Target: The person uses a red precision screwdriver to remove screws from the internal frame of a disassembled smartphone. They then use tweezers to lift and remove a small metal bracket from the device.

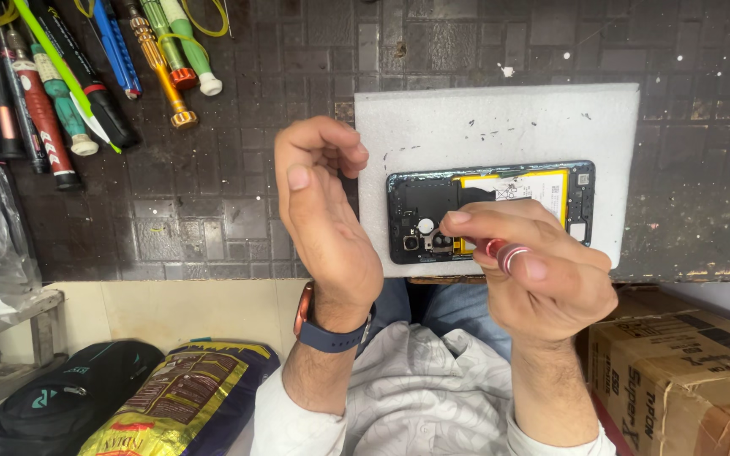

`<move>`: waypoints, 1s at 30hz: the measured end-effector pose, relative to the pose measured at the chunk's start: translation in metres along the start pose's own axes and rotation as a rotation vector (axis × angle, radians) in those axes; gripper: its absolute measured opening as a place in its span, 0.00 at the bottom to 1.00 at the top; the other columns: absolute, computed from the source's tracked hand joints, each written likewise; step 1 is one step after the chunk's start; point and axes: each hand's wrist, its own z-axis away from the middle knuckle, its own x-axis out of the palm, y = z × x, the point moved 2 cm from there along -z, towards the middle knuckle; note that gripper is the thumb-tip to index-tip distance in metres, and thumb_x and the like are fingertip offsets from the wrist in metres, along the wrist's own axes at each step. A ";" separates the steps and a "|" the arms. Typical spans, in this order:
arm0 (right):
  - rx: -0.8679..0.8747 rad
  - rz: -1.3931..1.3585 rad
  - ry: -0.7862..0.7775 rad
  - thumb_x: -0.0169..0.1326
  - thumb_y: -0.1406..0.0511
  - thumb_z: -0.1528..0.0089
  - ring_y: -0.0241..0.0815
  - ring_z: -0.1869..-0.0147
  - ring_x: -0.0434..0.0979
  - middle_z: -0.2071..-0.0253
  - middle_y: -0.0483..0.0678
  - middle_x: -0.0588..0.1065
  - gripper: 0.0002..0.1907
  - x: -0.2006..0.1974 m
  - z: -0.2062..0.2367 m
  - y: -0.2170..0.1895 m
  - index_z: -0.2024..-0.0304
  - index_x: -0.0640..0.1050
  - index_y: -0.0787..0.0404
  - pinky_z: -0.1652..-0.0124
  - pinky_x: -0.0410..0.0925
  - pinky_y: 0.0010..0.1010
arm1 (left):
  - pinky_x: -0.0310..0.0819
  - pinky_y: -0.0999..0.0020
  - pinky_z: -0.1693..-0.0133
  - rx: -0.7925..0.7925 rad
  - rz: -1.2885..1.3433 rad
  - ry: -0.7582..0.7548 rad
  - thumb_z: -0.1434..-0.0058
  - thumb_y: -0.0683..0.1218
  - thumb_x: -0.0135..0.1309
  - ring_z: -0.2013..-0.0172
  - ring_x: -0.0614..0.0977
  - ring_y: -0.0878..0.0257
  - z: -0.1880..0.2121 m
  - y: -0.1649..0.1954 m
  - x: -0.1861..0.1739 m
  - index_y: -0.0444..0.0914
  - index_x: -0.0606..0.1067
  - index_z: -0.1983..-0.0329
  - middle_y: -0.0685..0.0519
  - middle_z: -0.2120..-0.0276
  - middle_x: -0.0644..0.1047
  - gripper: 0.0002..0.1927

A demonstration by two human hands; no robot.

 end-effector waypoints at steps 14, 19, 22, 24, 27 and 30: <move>-0.009 0.098 0.063 0.59 0.78 0.35 0.49 0.52 0.83 0.56 0.60 0.81 0.23 0.049 0.009 -0.016 0.42 0.70 0.56 0.61 0.82 0.34 | 0.62 0.71 0.54 -0.009 -0.010 0.000 0.18 0.59 0.32 0.61 0.67 0.67 0.004 0.006 -0.027 0.34 0.69 0.48 0.51 0.58 0.70 0.24; 0.093 0.011 0.190 0.58 0.75 0.29 0.44 0.51 0.86 0.56 0.60 0.80 0.23 0.056 0.022 -0.010 0.34 0.69 0.58 0.51 0.84 0.38 | 0.62 0.71 0.54 -0.005 0.010 -0.005 0.18 0.59 0.33 0.61 0.67 0.67 0.005 0.008 -0.039 0.33 0.69 0.48 0.51 0.58 0.70 0.24; 0.153 -0.002 0.183 0.56 0.75 0.26 0.48 0.51 0.85 0.56 0.63 0.79 0.18 0.055 0.027 -0.014 0.36 0.68 0.63 0.48 0.84 0.39 | 0.61 0.71 0.54 -0.004 -0.002 -0.008 0.17 0.59 0.33 0.61 0.67 0.67 0.008 0.011 -0.044 0.33 0.69 0.49 0.51 0.59 0.70 0.25; 0.147 0.000 0.160 0.55 0.74 0.28 0.51 0.54 0.85 0.58 0.63 0.79 0.14 0.051 0.028 -0.016 0.41 0.68 0.66 0.53 0.84 0.38 | 0.61 0.71 0.55 -0.003 -0.003 -0.010 0.17 0.58 0.33 0.61 0.67 0.67 0.010 0.013 -0.045 0.33 0.69 0.49 0.51 0.59 0.70 0.24; -0.045 0.036 0.213 0.53 0.73 0.28 0.52 0.55 0.85 0.57 0.59 0.77 0.14 0.029 0.023 -0.015 0.43 0.64 0.64 0.57 0.85 0.39 | 0.61 0.71 0.54 -0.005 -0.002 -0.022 0.18 0.58 0.34 0.61 0.67 0.67 0.013 0.014 -0.050 0.33 0.69 0.49 0.51 0.59 0.70 0.23; -0.052 0.218 0.280 0.51 0.74 0.26 0.51 0.55 0.84 0.54 0.58 0.75 0.17 -0.006 0.016 -0.010 0.40 0.60 0.61 0.55 0.84 0.40 | 0.61 0.72 0.54 0.000 -0.029 -0.031 0.18 0.55 0.35 0.61 0.67 0.67 0.015 0.017 -0.053 0.33 0.69 0.50 0.52 0.59 0.70 0.21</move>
